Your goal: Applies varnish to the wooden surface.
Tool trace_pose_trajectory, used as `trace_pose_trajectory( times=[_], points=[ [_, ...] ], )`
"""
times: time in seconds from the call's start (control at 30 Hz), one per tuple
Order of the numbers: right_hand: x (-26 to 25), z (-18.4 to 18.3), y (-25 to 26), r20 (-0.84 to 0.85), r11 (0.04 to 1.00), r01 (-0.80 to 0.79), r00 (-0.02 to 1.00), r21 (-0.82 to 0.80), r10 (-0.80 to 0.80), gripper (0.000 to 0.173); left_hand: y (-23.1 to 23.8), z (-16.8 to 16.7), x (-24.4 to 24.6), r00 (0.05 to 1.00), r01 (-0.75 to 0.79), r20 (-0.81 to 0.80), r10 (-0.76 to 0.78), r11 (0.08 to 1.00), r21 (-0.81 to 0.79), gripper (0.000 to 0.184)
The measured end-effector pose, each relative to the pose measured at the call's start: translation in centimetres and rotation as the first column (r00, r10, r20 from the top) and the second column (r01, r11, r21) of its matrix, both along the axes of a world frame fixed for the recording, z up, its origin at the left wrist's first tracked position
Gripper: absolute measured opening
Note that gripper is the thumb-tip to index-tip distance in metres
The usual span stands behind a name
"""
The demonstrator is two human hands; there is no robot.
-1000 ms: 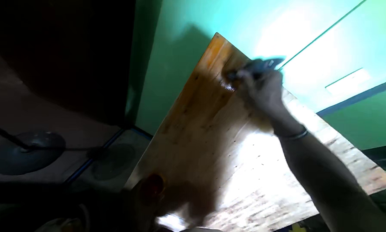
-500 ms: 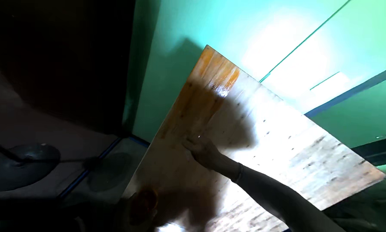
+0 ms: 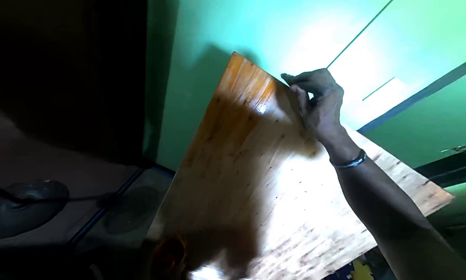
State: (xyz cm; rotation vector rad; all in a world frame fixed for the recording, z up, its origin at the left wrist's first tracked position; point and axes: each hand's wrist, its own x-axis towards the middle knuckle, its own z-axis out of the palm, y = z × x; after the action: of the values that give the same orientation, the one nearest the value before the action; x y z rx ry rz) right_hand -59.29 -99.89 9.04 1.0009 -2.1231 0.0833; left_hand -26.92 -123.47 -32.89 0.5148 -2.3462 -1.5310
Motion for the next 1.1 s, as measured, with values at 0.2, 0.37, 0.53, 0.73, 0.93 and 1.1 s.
trace_pose_trajectory(
  times=[0.2, 0.37, 0.53, 0.73, 0.93, 1.1],
  points=[
    [5.2, -15.6, -0.1, 0.171, 0.967, 0.106, 0.974, 0.232, -0.148, 0.031, 0.5, 2.5, 0.2, 0.998, -0.027, 0.064, 0.026, 0.999, 0.019, 0.089],
    [10.3, -26.5, -2.6, 0.635, 0.941, -0.031, 0.745, 0.337, -0.203, 0.033, 0.4, 3.4, 0.4, 0.992, -0.024, 0.122, 0.019, 0.999, 0.039, 0.088],
    [5.3, -14.2, -2.0, 0.754, 0.980, 0.193, 0.650, -0.045, -0.094, 0.024, 0.5, 2.7, 0.6, 0.994, -0.025, 0.102, 0.029, 0.999, -0.041, 0.087],
    [-2.8, -0.8, -2.9, -0.013, 0.989, -0.011, 1.000, -0.144, 0.009, 0.024, 0.6, 2.9, 0.8, 0.981, -0.030, 0.190, 0.033, 0.999, -0.018, 0.086],
    [6.5, -20.6, -5.0, 0.368, 0.963, -0.002, 0.924, 0.271, -0.101, 0.045, 0.8, 0.1, 1.3, 0.991, -0.108, 0.081, 0.108, 0.994, -0.009, 0.086],
    [10.0, -35.0, -7.1, 0.710, 0.899, -0.258, 0.699, 0.355, -0.079, 0.026, 0.1, 0.5, 2.6, 0.978, -0.164, 0.131, 0.163, 0.986, -0.005, 0.084]
  ],
)
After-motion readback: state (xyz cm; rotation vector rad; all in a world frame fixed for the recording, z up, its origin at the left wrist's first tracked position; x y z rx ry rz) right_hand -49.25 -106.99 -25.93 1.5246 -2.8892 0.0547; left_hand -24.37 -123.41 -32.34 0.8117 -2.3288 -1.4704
